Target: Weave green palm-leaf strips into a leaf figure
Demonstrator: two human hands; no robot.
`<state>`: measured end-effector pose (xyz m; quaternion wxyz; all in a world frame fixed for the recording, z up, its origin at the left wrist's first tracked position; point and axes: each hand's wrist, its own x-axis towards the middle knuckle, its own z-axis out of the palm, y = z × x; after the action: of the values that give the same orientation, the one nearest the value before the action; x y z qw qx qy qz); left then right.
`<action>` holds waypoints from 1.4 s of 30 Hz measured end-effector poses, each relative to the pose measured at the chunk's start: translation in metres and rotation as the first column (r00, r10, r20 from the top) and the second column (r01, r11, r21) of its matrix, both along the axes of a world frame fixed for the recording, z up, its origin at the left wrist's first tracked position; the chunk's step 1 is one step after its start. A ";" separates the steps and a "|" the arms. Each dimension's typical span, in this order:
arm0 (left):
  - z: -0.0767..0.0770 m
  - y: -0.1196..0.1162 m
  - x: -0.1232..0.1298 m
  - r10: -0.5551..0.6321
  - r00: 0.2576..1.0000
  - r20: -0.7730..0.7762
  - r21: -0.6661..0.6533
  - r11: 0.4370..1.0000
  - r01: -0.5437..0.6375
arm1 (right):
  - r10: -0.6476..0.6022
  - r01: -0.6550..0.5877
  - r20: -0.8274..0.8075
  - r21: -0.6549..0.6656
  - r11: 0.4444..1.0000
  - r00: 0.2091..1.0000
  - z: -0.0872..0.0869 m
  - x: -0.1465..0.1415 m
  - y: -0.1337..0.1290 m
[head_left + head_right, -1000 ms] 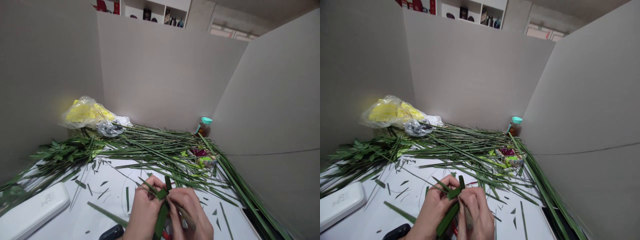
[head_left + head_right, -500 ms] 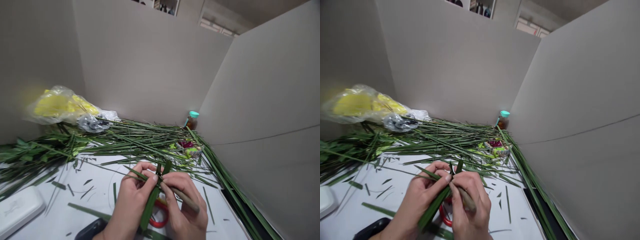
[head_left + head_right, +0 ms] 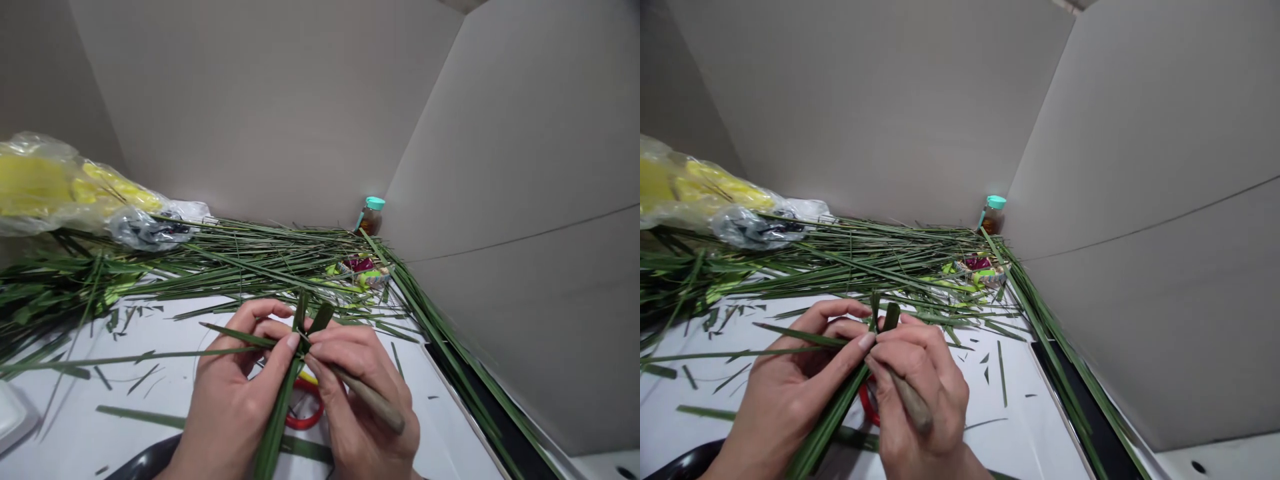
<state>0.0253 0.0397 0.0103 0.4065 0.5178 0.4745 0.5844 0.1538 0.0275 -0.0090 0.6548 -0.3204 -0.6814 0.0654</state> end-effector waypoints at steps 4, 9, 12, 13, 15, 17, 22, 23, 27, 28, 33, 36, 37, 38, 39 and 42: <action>0.000 0.000 0.000 0.012 1.000 -0.017 0.029 1.000 -0.012 | 0.017 -0.017 0.023 0.000 1.000 1.000 0.000 0.002 0.000; -0.002 -0.002 0.001 0.022 1.000 -0.019 0.073 0.997 -0.021 | 0.021 -0.021 0.000 -0.022 1.000 1.000 0.002 0.001 0.000; 0.001 -0.003 0.001 -0.008 1.000 0.007 0.054 0.999 0.008 | 0.031 -0.032 -0.038 -0.042 0.999 0.999 0.002 -0.001 0.000; 0.003 -0.003 0.001 -0.012 1.000 0.013 0.038 0.999 0.011 | 0.027 -0.029 -0.038 -0.043 0.999 0.999 0.001 -0.001 0.000; 0.004 -0.001 0.000 -0.014 1.000 0.015 0.006 1.000 0.014 | 0.011 -0.012 -0.020 -0.042 0.999 1.000 0.000 0.000 0.000; 0.004 0.002 -0.001 -0.011 1.000 0.006 -0.022 1.000 0.011 | 0.001 -0.001 0.010 -0.037 0.999 1.000 0.000 0.001 0.001; -0.002 0.013 -0.007 0.015 0.999 0.028 -0.080 0.997 -0.013 | -0.002 0.002 -0.059 -0.016 1.000 0.998 0.005 0.005 -0.003; -0.002 0.015 -0.009 0.016 0.999 0.038 -0.096 0.995 -0.012 | -0.009 0.003 -0.119 -0.045 0.999 0.993 0.007 0.006 -0.003; -0.001 0.017 -0.013 -0.012 0.996 0.090 -0.154 0.988 0.026 | 0.034 -0.111 -0.322 -0.225 0.968 0.946 0.010 0.018 -0.001; 0.000 0.017 -0.013 -0.024 0.995 0.101 -0.165 0.985 0.041 | 0.054 -0.147 -0.335 -0.258 0.955 0.941 0.010 0.020 0.001; 0.001 0.014 -0.010 -0.137 0.983 0.123 -0.193 0.968 0.159 | 0.153 -0.279 -0.284 -0.487 0.827 0.947 0.019 0.025 0.007; -0.001 0.013 -0.010 -0.202 0.973 0.110 -0.187 0.957 0.220 | 0.169 -0.285 -0.244 -0.599 0.749 0.955 0.027 0.021 0.007; -0.002 0.013 -0.010 -0.224 0.969 0.106 -0.189 0.952 0.241 | 0.165 -0.287 -0.246 -0.628 0.723 0.955 0.029 0.020 0.007; -0.002 0.013 -0.011 -0.248 0.963 0.104 -0.192 0.945 0.264 | 0.165 -0.300 -0.262 -0.652 0.696 0.951 0.030 0.019 0.007; -0.002 0.014 -0.011 -0.271 0.957 0.103 -0.198 0.937 0.287 | 0.165 -0.321 -0.287 -0.670 0.670 0.944 0.032 0.019 0.007; 0.000 0.015 -0.012 -0.324 0.937 0.128 -0.223 0.912 0.345 | 0.176 -0.372 -0.340 -0.687 0.624 0.924 0.034 0.020 0.008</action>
<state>0.0129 0.0548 0.0105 0.5813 0.5114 0.4280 0.4662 0.1734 0.0357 0.0248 0.5271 -0.4392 -0.5521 0.4737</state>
